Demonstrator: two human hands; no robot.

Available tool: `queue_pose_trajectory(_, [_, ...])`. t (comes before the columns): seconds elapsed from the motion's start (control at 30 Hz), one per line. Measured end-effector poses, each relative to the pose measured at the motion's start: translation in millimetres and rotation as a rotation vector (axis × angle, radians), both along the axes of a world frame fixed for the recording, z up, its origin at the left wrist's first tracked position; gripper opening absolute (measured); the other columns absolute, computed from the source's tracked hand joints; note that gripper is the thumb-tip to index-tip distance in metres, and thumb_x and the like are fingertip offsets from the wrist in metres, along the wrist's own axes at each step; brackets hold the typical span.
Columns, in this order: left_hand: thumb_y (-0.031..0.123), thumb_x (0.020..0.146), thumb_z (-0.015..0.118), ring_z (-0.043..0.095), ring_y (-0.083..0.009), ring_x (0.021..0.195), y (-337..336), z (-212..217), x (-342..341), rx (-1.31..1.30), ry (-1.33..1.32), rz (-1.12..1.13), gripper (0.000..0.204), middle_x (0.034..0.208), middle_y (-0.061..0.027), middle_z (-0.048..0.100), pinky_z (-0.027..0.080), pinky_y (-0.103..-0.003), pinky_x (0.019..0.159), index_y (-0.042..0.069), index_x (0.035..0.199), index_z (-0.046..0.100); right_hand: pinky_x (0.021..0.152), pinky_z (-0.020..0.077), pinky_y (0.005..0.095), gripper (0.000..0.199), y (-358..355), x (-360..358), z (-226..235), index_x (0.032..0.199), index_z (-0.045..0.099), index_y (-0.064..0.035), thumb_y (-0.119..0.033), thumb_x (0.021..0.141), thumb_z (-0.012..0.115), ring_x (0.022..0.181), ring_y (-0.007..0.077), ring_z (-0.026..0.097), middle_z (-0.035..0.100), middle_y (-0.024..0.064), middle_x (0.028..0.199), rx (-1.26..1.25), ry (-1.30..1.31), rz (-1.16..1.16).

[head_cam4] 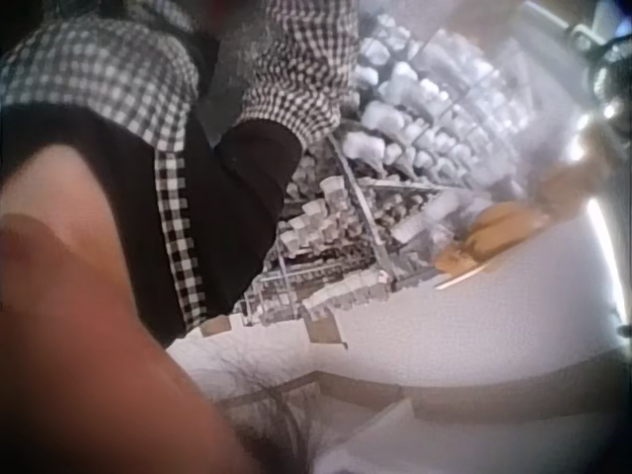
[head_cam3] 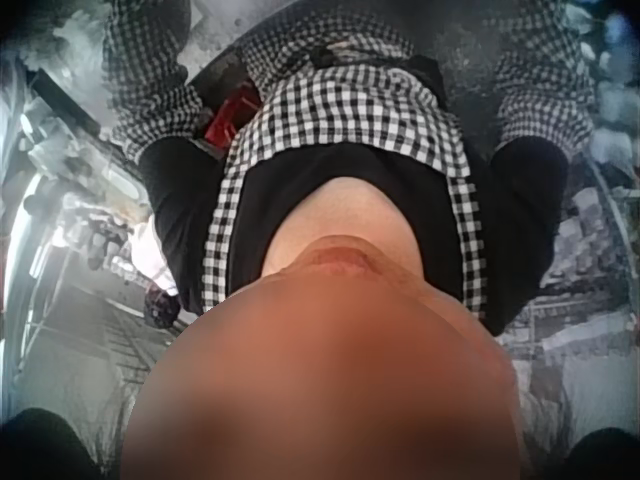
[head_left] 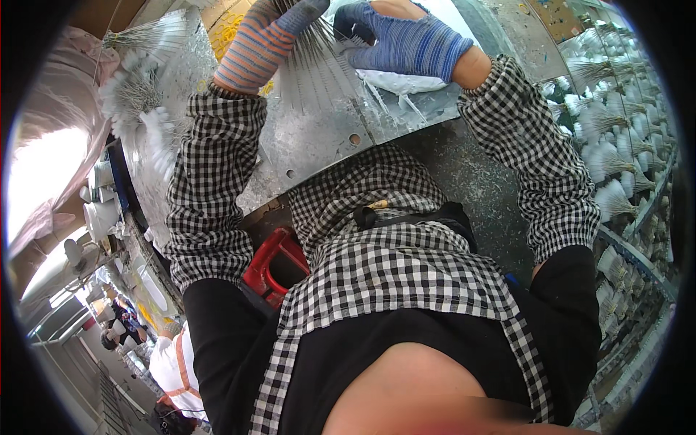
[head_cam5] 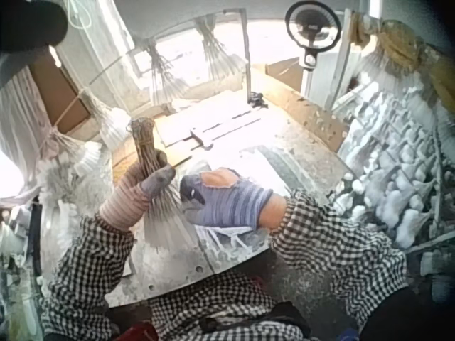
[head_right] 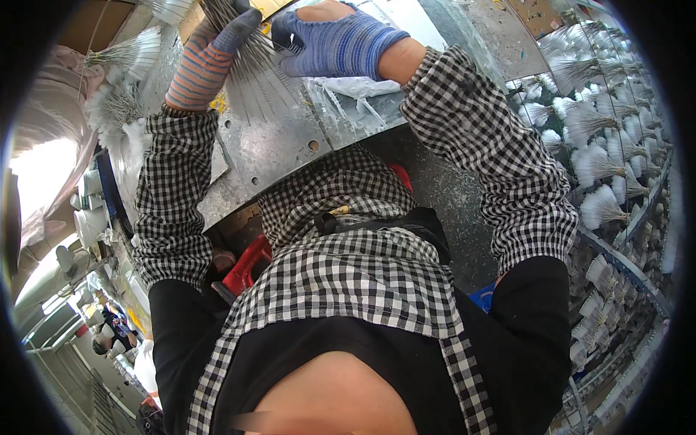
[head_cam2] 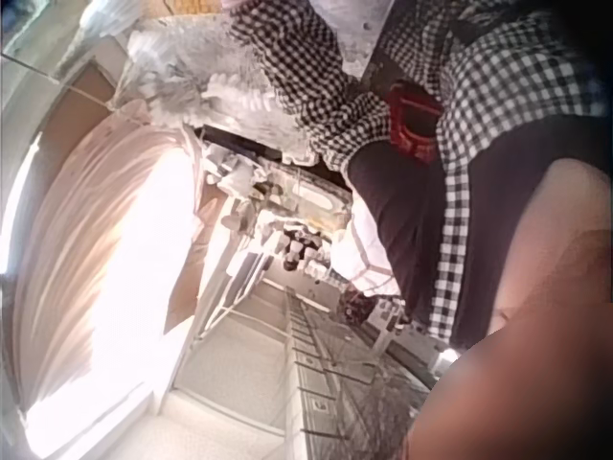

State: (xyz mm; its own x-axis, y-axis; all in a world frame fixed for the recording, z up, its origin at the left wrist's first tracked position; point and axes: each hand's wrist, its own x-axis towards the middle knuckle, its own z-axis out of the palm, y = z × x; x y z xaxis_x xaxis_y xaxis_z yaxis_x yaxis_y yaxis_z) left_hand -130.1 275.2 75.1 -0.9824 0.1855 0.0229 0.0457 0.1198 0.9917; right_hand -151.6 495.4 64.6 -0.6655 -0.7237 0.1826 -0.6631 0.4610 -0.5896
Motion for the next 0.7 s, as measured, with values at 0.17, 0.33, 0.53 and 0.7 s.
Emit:
queue_pose_trajectory(0.17, [0.019,0.099,0.069,0.053,-0.0055,0.087,19,-11,-7,0.028,0.111,0.013,0.026,0.097,0.0044,0.058,0.046,-0.023,0.078,0.006,0.118,0.059,0.074,0.0529,0.0438,0.038,4,-5,-20,0.100,0.067,0.0004,-0.034,0.083,0.068,0.080,0.0378,0.067,0.070,0.0221,0.087,-0.044,0.083,-0.056])
queue_pose_trajectory(0.33, [0.015,0.098,0.068,0.054,-0.0081,0.094,19,-24,-15,-0.028,0.249,-0.064,0.032,0.103,0.0017,0.059,0.047,-0.025,0.083,0.003,0.126,0.055,0.071,0.0510,0.0436,0.034,6,0,-9,0.098,0.066,-0.0007,-0.031,0.083,0.067,0.076,0.0362,0.064,0.069,0.0191,0.085,-0.147,-0.207,-0.025])
queue_pose_trajectory(0.53, [0.013,0.083,0.073,0.058,-0.0284,0.104,51,-16,-38,-1.108,0.970,-0.072,0.034,0.105,-0.0109,0.062,0.048,-0.043,0.089,0.004,0.112,0.058,0.074,0.0520,0.0419,0.022,17,-39,-70,0.096,0.069,-0.0087,-0.029,0.088,0.065,0.075,0.0341,0.064,0.067,0.0164,0.082,-0.004,0.069,0.008])
queue_pose_trajectory(0.7, [0.027,0.080,0.068,0.060,-0.0232,0.096,59,-31,-44,-1.162,1.206,-0.310,0.022,0.094,-0.0016,0.061,0.045,-0.040,0.086,0.018,0.099,0.062,0.091,0.0539,0.0405,0.035,29,-53,-109,0.123,0.067,-0.0156,-0.040,0.102,0.054,0.109,0.0282,0.065,0.070,0.0105,0.117,0.123,0.266,0.118])
